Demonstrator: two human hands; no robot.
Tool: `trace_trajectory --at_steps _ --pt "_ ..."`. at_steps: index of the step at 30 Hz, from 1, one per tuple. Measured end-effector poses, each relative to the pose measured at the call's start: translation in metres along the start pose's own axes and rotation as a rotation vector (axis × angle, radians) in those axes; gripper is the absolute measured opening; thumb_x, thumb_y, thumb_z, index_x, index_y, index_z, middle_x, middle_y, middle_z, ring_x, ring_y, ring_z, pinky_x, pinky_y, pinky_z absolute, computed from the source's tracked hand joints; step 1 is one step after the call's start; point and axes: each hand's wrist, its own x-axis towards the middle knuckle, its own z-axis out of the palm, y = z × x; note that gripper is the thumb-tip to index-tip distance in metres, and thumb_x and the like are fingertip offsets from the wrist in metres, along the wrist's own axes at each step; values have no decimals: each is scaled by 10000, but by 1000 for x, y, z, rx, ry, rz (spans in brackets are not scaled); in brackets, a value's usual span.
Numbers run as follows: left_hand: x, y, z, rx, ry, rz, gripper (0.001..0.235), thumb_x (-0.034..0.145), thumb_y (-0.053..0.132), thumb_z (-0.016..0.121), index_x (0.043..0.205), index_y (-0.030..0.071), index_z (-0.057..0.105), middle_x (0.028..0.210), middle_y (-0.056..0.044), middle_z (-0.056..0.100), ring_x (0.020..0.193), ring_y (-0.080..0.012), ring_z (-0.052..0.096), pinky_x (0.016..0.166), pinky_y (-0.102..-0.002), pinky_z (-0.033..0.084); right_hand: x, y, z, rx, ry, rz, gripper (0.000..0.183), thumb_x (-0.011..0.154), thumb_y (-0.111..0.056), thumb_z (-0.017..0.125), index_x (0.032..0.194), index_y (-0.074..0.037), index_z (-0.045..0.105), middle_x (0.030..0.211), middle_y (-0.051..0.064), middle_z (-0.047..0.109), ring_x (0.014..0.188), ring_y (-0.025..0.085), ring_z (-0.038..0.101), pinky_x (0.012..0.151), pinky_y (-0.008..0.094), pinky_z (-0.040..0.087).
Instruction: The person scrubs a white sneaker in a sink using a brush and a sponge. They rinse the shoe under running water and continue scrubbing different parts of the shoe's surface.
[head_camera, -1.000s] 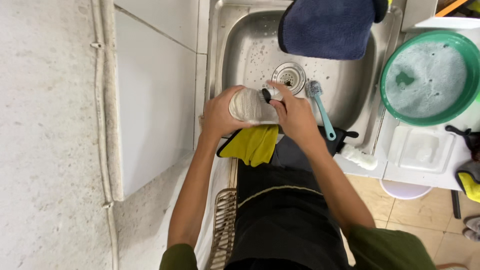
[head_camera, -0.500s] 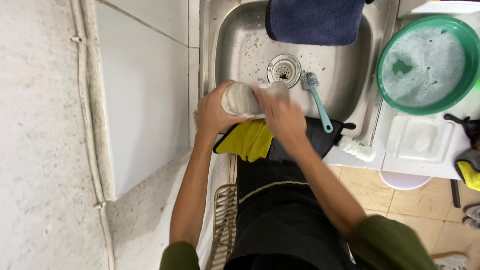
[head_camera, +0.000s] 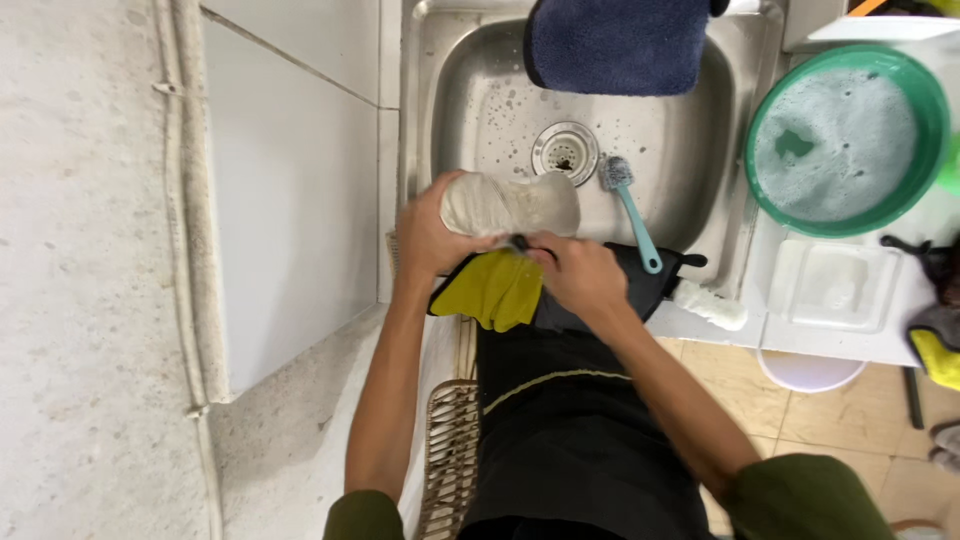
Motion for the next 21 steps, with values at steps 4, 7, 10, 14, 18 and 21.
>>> trace_trajectory --at_steps 4,7,10,14,18,21 --pt "4 -10 2 30 -6 14 996 492 404 1103 1379 177 712 1244 -168 823 1201 -447 772 1070 -577 609 5 -24 -36 121 7 23 230 1090 -334 736 1250 -209 846 1050 76 874 845 355 836 720 508 654" --pt "-5 -12 8 28 -22 -15 1023 447 427 1100 1378 229 723 1259 -113 825 1234 -394 768 1078 -536 610 26 -14 -36 23 107 -23 373 1196 -245 576 1561 -228 652 572 67 659 376 214 518 432 378 400" --pt "-1 -10 8 70 -12 64 946 503 380 1091 1364 205 739 1271 -99 824 1219 -368 779 1094 -535 608 28 -16 -16 -2 252 -181 317 1205 -181 529 1389 -119 779 827 149 823 530 327 695 519 428 548" --pt "-4 -17 8 6 -9 52 957 533 352 1092 1392 152 722 1302 -152 809 1246 -409 759 1123 -566 590 3 -22 -17 -1 188 -73 277 1195 -217 565 1083 -102 790 655 81 711 444 208 580 464 334 463" --pt "-6 -20 8 -1 -13 82 972 493 322 1091 1382 161 733 1310 -116 809 1268 -386 752 1139 -550 582 37 -29 -9 47 284 -112 315 1183 -129 554 1047 -21 818 671 175 724 476 332 650 471 430 495" --pt "-10 -22 7 -27 -5 44 973 531 315 1087 1405 117 708 1313 -174 799 1263 -435 742 1136 -588 578 -10 15 18 33 132 -114 370 1182 -219 545 1479 -207 764 959 81 863 572 251 745 506 345 566"
